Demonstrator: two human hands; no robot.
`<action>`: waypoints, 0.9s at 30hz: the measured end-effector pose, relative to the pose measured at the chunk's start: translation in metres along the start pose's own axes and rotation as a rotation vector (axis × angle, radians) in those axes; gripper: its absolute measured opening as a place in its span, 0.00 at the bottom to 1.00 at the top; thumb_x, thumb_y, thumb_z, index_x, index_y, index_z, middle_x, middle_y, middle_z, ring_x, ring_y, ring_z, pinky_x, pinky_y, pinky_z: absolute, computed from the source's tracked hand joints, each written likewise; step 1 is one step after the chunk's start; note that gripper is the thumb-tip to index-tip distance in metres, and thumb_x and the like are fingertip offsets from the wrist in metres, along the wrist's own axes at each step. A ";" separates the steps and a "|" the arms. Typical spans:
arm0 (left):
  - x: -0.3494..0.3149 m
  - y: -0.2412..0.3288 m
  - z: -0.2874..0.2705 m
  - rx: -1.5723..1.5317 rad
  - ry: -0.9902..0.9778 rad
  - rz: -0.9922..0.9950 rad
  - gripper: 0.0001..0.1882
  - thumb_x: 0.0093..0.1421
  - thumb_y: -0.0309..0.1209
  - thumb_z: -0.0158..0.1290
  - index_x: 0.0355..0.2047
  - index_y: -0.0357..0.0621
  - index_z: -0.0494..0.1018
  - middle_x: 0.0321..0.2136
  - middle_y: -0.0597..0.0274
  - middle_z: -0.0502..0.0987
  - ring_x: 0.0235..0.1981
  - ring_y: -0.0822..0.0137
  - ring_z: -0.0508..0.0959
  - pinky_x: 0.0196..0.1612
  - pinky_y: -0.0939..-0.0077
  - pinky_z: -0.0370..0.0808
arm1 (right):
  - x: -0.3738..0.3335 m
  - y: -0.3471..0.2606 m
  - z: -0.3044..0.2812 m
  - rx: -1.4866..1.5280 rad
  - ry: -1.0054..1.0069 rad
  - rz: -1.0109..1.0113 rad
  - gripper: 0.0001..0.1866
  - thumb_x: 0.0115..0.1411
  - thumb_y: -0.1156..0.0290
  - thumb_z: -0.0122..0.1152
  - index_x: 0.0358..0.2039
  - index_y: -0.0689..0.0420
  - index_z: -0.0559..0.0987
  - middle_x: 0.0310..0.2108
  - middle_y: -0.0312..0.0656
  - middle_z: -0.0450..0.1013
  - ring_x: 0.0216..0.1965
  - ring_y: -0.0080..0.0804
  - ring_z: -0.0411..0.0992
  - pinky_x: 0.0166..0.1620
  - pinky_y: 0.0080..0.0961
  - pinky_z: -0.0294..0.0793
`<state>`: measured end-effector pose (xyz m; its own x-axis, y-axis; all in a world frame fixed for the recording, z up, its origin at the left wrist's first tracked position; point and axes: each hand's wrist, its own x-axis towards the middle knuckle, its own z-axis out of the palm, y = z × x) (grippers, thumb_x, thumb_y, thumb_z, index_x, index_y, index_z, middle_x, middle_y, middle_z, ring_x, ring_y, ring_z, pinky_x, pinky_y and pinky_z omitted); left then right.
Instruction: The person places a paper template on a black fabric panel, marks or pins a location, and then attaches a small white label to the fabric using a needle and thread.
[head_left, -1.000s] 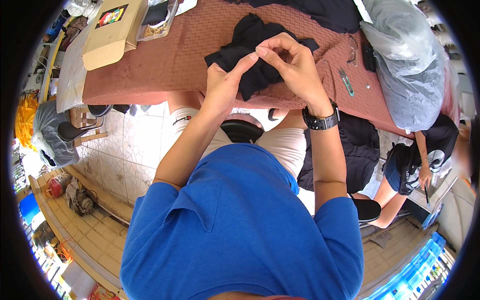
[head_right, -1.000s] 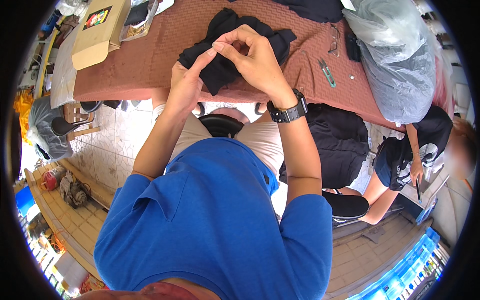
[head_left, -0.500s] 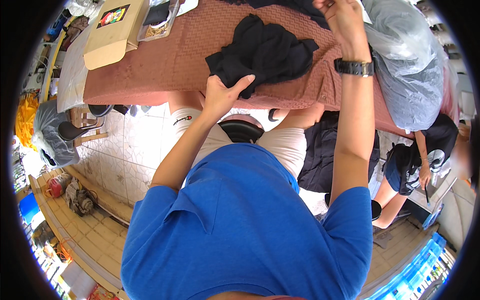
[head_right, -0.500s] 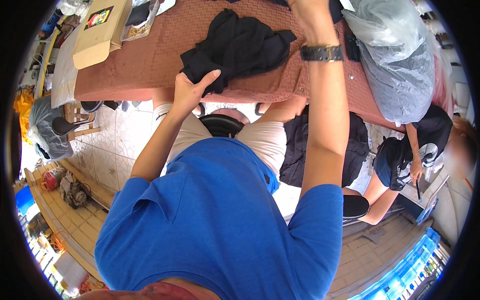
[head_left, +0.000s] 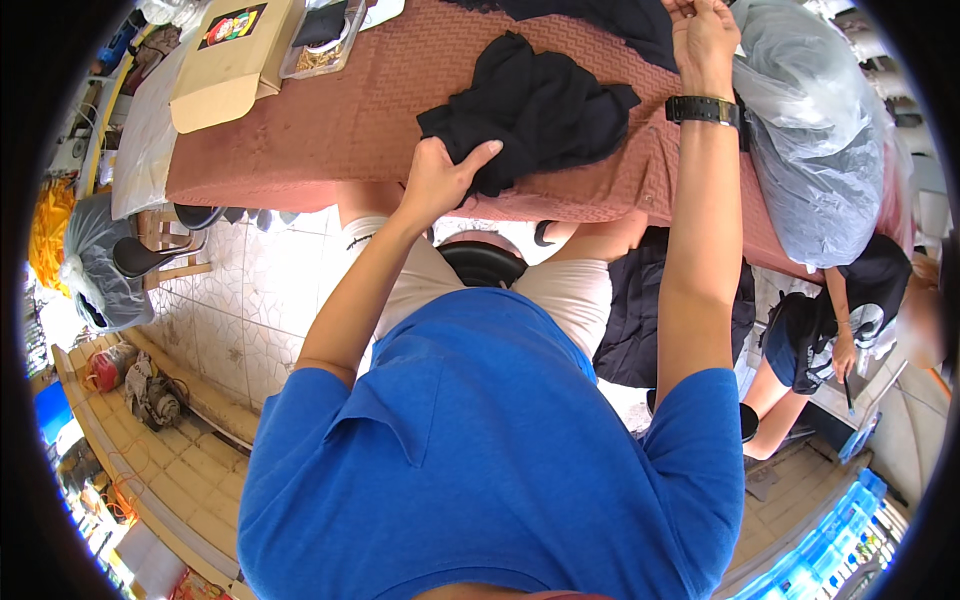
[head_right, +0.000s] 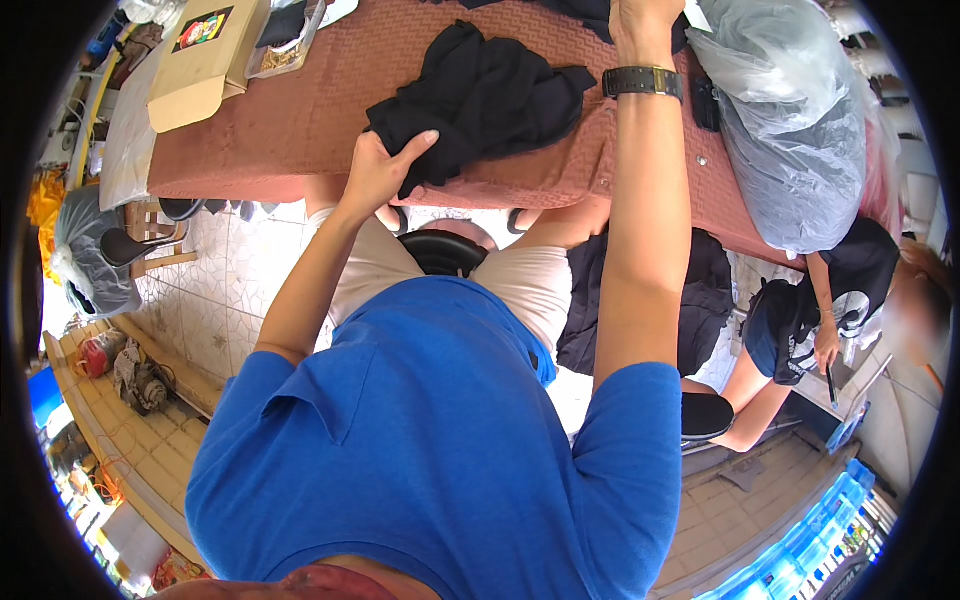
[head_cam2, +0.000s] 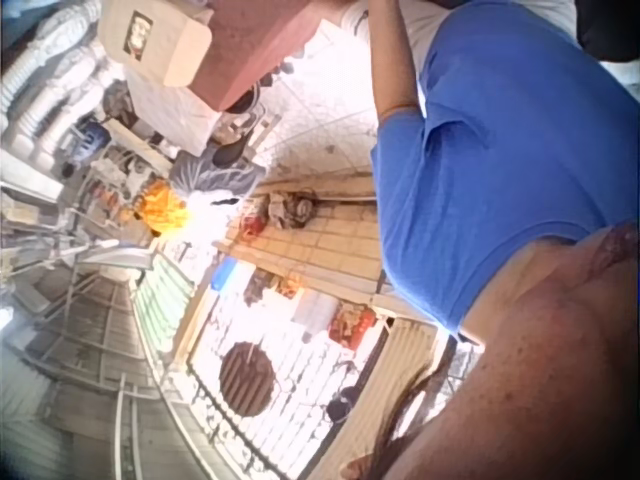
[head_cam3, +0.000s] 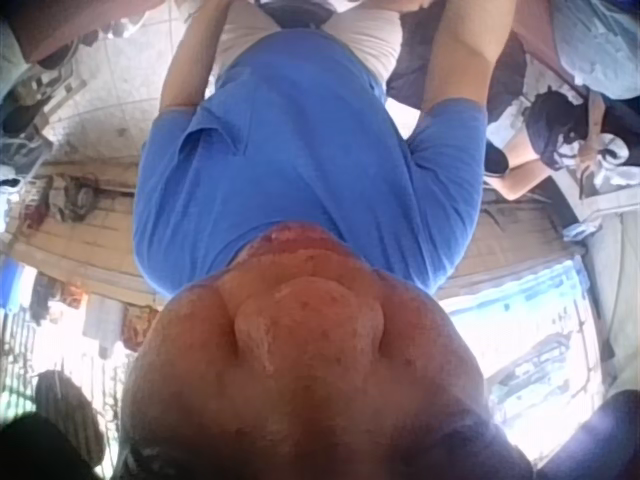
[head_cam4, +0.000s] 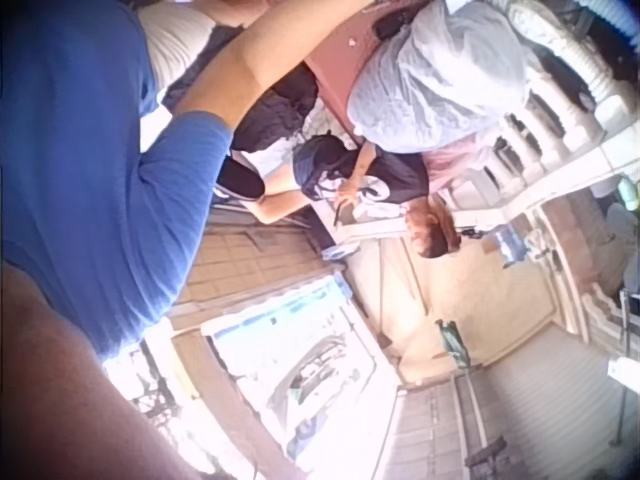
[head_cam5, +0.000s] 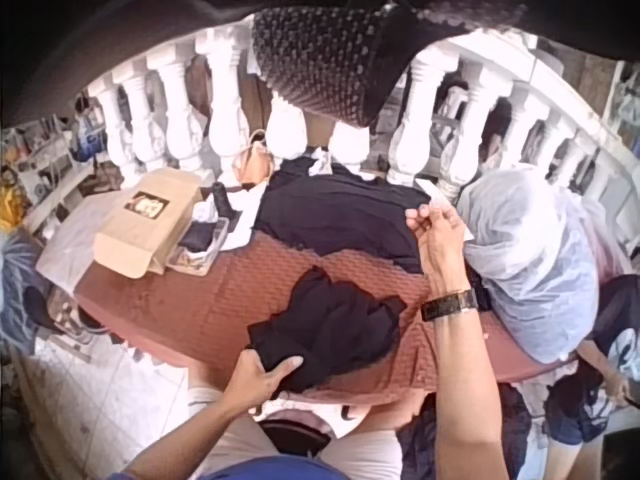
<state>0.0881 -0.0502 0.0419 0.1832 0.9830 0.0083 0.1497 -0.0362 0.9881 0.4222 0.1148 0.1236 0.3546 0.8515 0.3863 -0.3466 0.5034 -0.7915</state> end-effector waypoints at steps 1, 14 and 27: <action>0.007 -0.002 0.000 0.016 0.004 0.010 0.12 0.61 0.31 0.64 0.36 0.32 0.82 0.31 0.61 0.83 0.31 0.73 0.80 0.36 0.75 0.77 | 0.006 0.009 -0.012 0.018 0.000 -0.008 0.06 0.72 0.70 0.53 0.37 0.57 0.73 0.28 0.38 0.73 0.34 0.36 0.78 0.40 0.31 0.82; -0.007 0.006 -0.094 0.296 0.167 -0.136 0.17 0.65 0.37 0.60 0.42 0.32 0.79 0.30 0.62 0.80 0.36 0.73 0.78 0.40 0.78 0.75 | -0.156 -0.006 -0.146 -1.601 -0.102 -0.017 0.15 0.61 0.64 0.65 0.44 0.61 0.81 0.41 0.54 0.79 0.46 0.54 0.75 0.50 0.46 0.73; 0.014 0.001 -0.029 0.548 0.078 0.252 0.09 0.56 0.29 0.65 0.33 0.36 0.81 0.29 0.55 0.76 0.30 0.58 0.78 0.35 0.66 0.76 | -0.192 0.014 -0.177 -1.679 0.035 -0.115 0.16 0.54 0.69 0.71 0.42 0.60 0.80 0.34 0.52 0.77 0.41 0.52 0.73 0.46 0.47 0.70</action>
<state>0.0626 -0.0313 0.0478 0.2094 0.9417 0.2635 0.5934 -0.3365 0.7312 0.5031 -0.0676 -0.0451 0.3361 0.8090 0.4823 0.9167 -0.1636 -0.3645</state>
